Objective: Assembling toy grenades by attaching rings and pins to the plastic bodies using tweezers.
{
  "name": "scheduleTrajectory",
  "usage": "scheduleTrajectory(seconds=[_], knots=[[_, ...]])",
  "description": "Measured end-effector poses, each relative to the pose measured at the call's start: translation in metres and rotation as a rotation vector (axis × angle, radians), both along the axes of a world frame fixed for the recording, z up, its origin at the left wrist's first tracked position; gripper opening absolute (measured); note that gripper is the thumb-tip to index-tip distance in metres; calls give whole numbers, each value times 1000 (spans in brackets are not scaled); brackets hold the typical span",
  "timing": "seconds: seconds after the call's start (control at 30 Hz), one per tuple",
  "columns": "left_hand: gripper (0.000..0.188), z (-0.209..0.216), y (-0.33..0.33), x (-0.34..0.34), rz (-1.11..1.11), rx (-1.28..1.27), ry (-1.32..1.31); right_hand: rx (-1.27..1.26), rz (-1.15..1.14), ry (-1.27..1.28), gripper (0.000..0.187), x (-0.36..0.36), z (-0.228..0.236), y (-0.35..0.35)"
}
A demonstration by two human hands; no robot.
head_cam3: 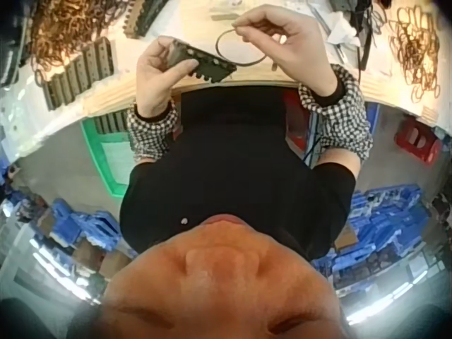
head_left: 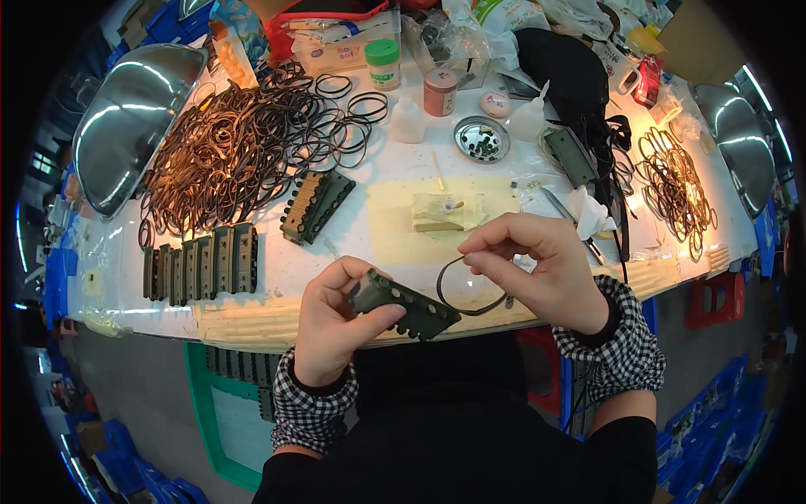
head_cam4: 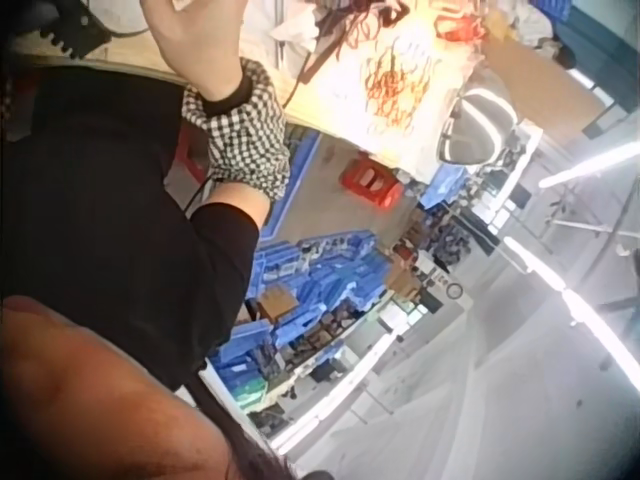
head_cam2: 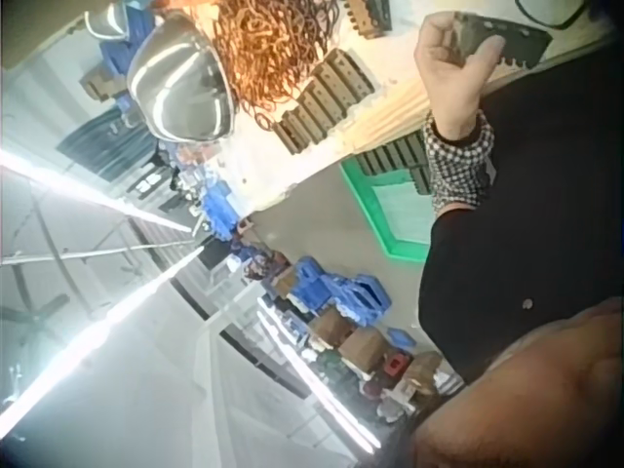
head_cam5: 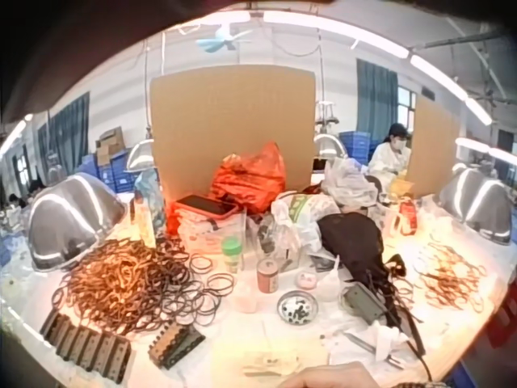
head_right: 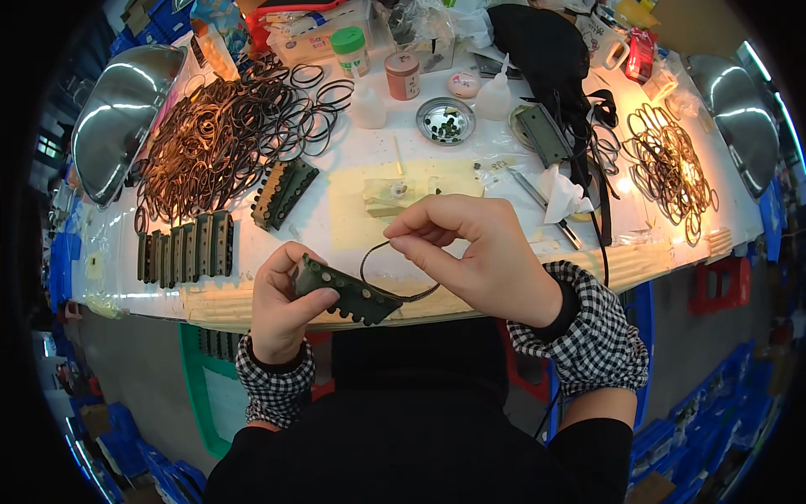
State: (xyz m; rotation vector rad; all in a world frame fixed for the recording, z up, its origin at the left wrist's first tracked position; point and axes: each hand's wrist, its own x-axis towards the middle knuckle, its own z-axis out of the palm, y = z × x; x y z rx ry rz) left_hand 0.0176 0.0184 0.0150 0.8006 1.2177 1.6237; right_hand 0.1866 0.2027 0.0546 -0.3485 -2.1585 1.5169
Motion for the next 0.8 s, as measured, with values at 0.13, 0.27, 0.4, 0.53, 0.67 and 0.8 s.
scheduleTrajectory(seconds=[0.13,0.27,0.4,0.53,0.67,0.8], knots=[[33,-14,11,10,7,102,-291,31,31,11,10,-4,9,-7],[28,-14,21,18,-123,110,-360,58,83,54,10,-10,15,-9],[30,-7,24,29,-110,160,-257,-30,85,22,11,-14,9,-11],[30,-7,24,33,-93,153,-264,-222,106,-15,12,-17,-1,-11],[31,-8,23,32,-97,159,-278,-278,140,-16,12,-18,-5,-12],[32,-6,23,34,-69,152,-316,-343,144,-19,11,-18,-3,-12]])
